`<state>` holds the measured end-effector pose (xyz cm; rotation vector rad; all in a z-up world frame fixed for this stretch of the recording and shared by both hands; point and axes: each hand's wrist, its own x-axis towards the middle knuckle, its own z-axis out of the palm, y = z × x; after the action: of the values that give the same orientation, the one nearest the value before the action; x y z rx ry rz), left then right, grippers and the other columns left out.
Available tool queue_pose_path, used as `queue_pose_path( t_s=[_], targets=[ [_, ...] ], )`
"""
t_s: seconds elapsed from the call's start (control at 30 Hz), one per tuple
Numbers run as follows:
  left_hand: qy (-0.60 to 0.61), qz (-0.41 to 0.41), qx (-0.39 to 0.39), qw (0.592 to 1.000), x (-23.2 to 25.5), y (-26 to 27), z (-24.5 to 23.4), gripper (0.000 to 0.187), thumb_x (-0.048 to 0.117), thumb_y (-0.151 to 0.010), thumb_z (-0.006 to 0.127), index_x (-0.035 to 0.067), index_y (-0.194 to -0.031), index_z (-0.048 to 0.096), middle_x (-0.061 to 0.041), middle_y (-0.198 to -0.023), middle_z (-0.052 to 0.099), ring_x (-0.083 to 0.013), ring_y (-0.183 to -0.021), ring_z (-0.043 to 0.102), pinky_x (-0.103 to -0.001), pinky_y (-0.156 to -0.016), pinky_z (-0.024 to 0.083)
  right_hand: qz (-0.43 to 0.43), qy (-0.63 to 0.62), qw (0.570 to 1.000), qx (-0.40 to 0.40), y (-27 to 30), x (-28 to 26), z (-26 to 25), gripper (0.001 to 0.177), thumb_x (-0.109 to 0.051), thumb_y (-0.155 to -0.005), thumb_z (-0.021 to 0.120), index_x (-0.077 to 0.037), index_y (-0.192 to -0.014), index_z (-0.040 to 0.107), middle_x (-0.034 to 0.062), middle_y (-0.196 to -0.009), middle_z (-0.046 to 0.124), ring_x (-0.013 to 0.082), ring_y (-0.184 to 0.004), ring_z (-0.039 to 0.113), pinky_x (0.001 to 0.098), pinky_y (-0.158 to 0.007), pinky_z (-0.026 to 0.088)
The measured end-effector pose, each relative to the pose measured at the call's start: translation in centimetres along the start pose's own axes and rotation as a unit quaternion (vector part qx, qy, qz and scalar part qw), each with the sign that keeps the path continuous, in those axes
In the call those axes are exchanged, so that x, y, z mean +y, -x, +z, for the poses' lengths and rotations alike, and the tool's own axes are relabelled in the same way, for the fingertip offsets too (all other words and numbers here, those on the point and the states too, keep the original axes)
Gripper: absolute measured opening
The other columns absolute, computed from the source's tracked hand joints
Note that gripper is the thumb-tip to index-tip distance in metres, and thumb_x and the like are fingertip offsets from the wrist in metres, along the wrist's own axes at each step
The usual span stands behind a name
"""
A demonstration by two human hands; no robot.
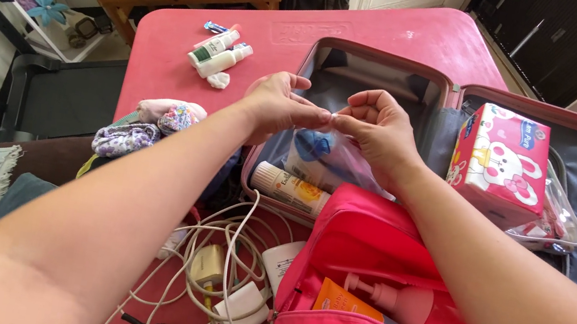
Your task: Packing toiletries and small items into a suitcase and organizer bag.
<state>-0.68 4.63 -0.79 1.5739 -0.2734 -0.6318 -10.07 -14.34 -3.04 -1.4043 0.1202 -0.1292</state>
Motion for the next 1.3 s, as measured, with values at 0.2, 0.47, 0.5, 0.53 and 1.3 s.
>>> queue_pose_path(
  t_s=[0.2,0.47,0.5,0.53,1.3],
  targets=[
    [-0.088,0.018,-0.063,0.994,1.0,0.0,-0.3,0.086,0.009,-0.076,0.085,-0.004,-0.145,0.035,-0.018,-0.103,0.079,-0.0193,-0.092,0.078,-0.028,-0.082,0.063,-0.012,0.042,0.999,-0.002,0.0,-0.3,-0.5,0.038,-0.002,-0.083,0.081,-0.002,-0.114,0.059,0.0109,-0.099,0.075,0.0154,-0.090,0.073,0.0270,-0.079,0.058],
    [-0.310,0.146,-0.027,0.939,2.4,1.6,1.3,0.065,0.014,-0.081,0.079,0.006,-0.134,0.042,-0.006,-0.091,0.078,-0.0119,-0.083,0.075,-0.028,-0.078,0.058,-0.021,0.045,0.998,-0.023,0.0,-0.9,-0.1,0.041,-0.003,-0.082,0.080,-0.002,-0.117,0.059,0.0083,-0.101,0.076,0.0132,-0.092,0.073,0.0276,-0.084,0.060],
    [-0.324,0.171,-0.021,0.930,2.5,1.6,1.4,0.062,0.013,-0.081,0.078,0.006,-0.132,0.043,-0.005,-0.088,0.077,-0.0129,-0.081,0.075,-0.029,-0.076,0.059,-0.022,-0.003,0.998,-0.053,0.0,-0.8,-0.1,0.044,-0.003,-0.081,0.079,-0.004,-0.119,0.058,0.0060,-0.102,0.076,0.0121,-0.093,0.074,0.0272,-0.085,0.060],
    [-0.323,0.170,-0.022,0.931,3.4,2.2,1.8,0.062,0.013,-0.081,0.078,0.006,-0.132,0.043,-0.005,-0.088,0.077,-0.0129,-0.081,0.075,-0.029,-0.076,0.059,-0.021,-0.003,0.998,-0.052,0.0,-1.0,0.0,0.044,-0.003,-0.081,0.079,-0.004,-0.119,0.058,0.0060,-0.102,0.076,0.0121,-0.093,0.074,0.0272,-0.085,0.060],
    [-0.364,0.062,-0.065,0.927,-3.4,-2.9,0.7,0.101,0.038,-0.047,0.098,0.021,-0.138,0.056,-0.014,-0.136,0.059,-0.0244,-0.124,0.059,-0.035,-0.104,0.049,-0.054,0.228,0.972,-0.030,-1.2,2.6,-3.5,0.062,-0.024,-0.082,0.087,-0.011,-0.133,0.054,0.0065,-0.117,0.069,0.0120,-0.100,0.068,0.0270,-0.083,0.058]
  ],
)
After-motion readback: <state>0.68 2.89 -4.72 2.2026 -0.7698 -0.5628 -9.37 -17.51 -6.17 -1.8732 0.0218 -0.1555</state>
